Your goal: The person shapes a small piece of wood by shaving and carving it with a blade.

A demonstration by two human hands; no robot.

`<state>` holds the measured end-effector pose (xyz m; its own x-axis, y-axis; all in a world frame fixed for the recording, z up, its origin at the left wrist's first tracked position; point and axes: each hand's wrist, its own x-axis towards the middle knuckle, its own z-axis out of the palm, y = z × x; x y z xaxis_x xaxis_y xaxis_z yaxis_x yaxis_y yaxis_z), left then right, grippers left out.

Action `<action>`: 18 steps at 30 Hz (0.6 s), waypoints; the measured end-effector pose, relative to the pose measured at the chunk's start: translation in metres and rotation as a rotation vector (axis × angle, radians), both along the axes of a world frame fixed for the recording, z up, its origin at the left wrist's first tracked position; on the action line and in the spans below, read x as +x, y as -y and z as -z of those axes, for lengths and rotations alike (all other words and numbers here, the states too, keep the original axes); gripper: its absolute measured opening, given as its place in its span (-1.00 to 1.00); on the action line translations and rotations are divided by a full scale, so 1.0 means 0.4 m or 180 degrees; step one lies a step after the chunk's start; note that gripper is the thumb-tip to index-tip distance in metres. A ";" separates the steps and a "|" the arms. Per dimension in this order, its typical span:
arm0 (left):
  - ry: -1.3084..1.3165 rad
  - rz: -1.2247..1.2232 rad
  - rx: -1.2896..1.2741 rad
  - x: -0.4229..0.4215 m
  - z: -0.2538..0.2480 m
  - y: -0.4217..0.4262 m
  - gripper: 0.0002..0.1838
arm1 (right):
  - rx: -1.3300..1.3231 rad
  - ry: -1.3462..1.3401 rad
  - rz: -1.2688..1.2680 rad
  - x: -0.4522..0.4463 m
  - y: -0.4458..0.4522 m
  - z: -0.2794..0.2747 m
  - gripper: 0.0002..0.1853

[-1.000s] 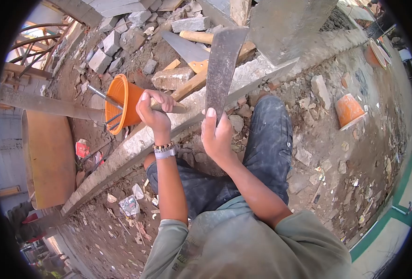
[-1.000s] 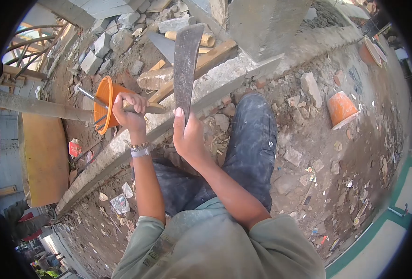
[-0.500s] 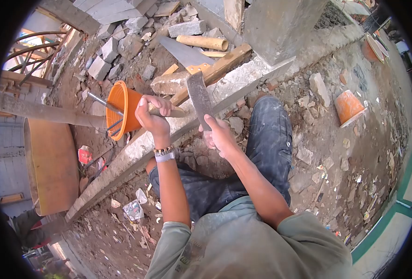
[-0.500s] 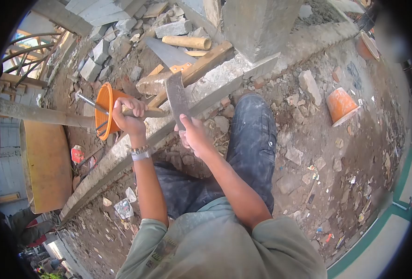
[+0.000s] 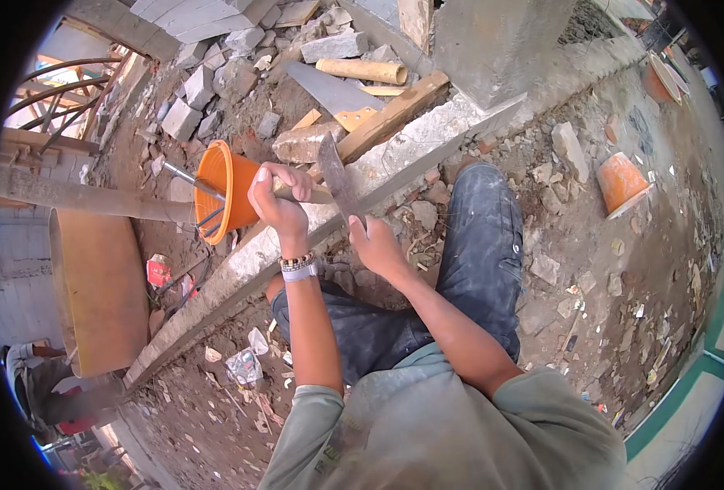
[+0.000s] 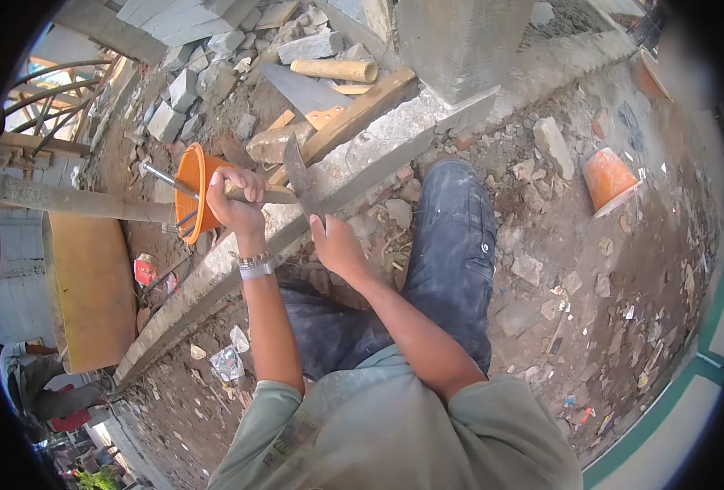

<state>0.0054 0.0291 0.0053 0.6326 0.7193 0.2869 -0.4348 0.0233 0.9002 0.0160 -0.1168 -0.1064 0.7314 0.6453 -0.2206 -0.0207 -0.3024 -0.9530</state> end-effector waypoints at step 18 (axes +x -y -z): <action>0.0136 -0.0023 -0.0120 0.002 0.017 -0.016 -0.60 | -0.0536 0.0904 -0.0033 -0.020 0.017 -0.043 -0.55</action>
